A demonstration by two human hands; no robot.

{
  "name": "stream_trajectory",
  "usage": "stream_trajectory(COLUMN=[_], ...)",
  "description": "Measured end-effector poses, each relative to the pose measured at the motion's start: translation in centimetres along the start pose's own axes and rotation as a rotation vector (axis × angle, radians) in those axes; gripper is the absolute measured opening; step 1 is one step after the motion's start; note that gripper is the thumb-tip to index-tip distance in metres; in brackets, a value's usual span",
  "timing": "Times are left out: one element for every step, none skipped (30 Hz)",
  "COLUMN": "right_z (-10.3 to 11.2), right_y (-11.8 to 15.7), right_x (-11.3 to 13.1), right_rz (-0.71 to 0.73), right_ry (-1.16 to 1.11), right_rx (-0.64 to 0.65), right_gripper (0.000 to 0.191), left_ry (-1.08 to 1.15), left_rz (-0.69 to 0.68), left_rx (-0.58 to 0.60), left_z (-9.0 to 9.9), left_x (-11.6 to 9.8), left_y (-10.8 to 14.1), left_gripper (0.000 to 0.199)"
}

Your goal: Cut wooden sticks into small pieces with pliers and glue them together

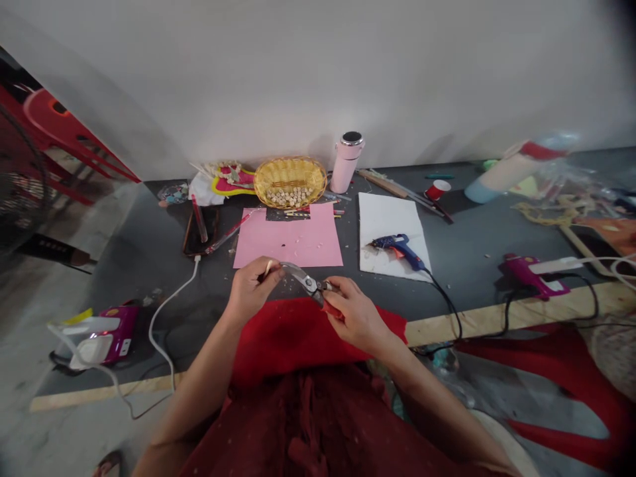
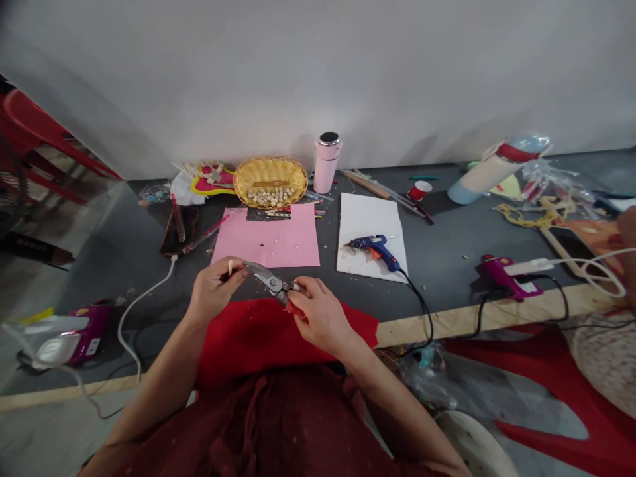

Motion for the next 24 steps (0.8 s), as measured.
stream_trajectory(right_z=[0.0,0.0,-0.1,-0.1,-0.1,-0.1,-0.1,-0.1,-0.1,-0.1,-0.1,-0.1,0.0,0.0,0.0,0.1,0.1,0.1,0.1,0.0,-0.1,-0.2,-0.3,-0.4], right_y=[0.0,0.1,0.1,0.2,0.2,0.2,0.2,0.3,0.3,0.3,0.3,0.3,0.3,0.4,0.4,0.4,0.4,0.4,0.4,0.4,0.4,0.4,0.4,0.4], right_x=[0.0,0.0,0.0,0.0,0.0,0.0,0.0,0.0,0.1,0.1,0.1,0.2,0.2,0.2,0.3,0.3,0.4,0.5,0.7,0.9,1.0,1.2,1.3,1.4], right_rz=[0.001,0.002,0.003,0.005,0.008,0.010,0.013,0.016,0.020,0.024,0.027,0.030,0.033,0.035,0.034,0.035,0.037,0.039,0.045,0.053,0.061,0.067,0.069,0.070], right_ry=[0.001,0.002,0.002,0.004,0.007,0.012,0.016,0.019,0.019,0.017,0.014,0.008,0.001,-0.006,-0.012,-0.020,-0.029,-0.037,-0.044,-0.049,-0.052,-0.054,-0.056,-0.060], right_rx=[0.003,0.007,0.013,0.018,0.022,0.022,0.019,0.016,0.012,0.007,0.003,-0.002,-0.006,-0.011,-0.017,-0.022,-0.027,-0.031,-0.034,-0.035,-0.035,-0.033,-0.030,-0.027], right_gripper=[0.020,0.020,0.019,0.019,0.019,0.019,0.019,0.019,0.019,0.019,0.019,0.020,0.021,0.022,0.022,0.022,0.022,0.021,0.020,0.019,0.018,0.017,0.017,0.017], left_ry=[-0.029,-0.050,-0.068,-0.083,-0.093,-0.098,-0.094,-0.083,-0.067,-0.048,-0.030,-0.013,0.005,0.024,0.049,0.079,0.117,0.164,0.217,0.270,0.319,0.359,0.387,0.403], left_rz=[-0.023,-0.044,-0.060,-0.072,-0.079,-0.080,-0.076,-0.065,-0.053,-0.041,-0.029,-0.018,-0.007,0.006,0.022,0.042,0.065,0.090,0.114,0.136,0.153,0.162,0.164,0.162], left_rx=[0.008,0.013,0.018,0.021,0.021,0.017,0.010,0.001,-0.012,-0.026,-0.038,-0.054,-0.071,-0.086,-0.099,-0.109,-0.119,-0.130,-0.141,-0.153,-0.164,-0.174,-0.180,-0.185], left_z=[0.0,0.0,0.0,0.0,0.0,0.0,0.0,0.0,0.0,0.0,0.0,0.1,0.1,0.2,0.2,0.2,0.2,0.1,0.0,-0.1,-0.2,-0.3,-0.3,-0.4], left_x=[-0.2,-0.4,-0.6,-0.7,-0.7,-0.7,-0.6,-0.5,-0.4,-0.3,-0.2,-0.1,0.0,0.2,0.4,0.6,0.9,1.3,1.7,2.0,2.3,2.6,2.7,2.7], left_y=[0.0,0.0,-0.1,-0.1,-0.1,0.0,0.0,0.1,0.1,0.2,0.2,0.3,0.3,0.4,0.4,0.5,0.6,0.6,0.7,0.8,0.9,1.0,1.0,1.1], left_gripper=[0.018,0.017,0.017,0.016,0.015,0.015,0.015,0.015,0.015,0.015,0.015,0.015,0.015,0.015,0.015,0.015,0.015,0.015,0.016,0.017,0.017,0.017,0.017,0.017])
Point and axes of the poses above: each hand's wrist, its own y-axis away from the middle knuckle, its own z-axis out of the back of the hand, x = y × z, the point moved 8 cm from there along -y, towards the middle knuckle, and after that the axes turned 5 degrees about y, right-handed, at the moved point
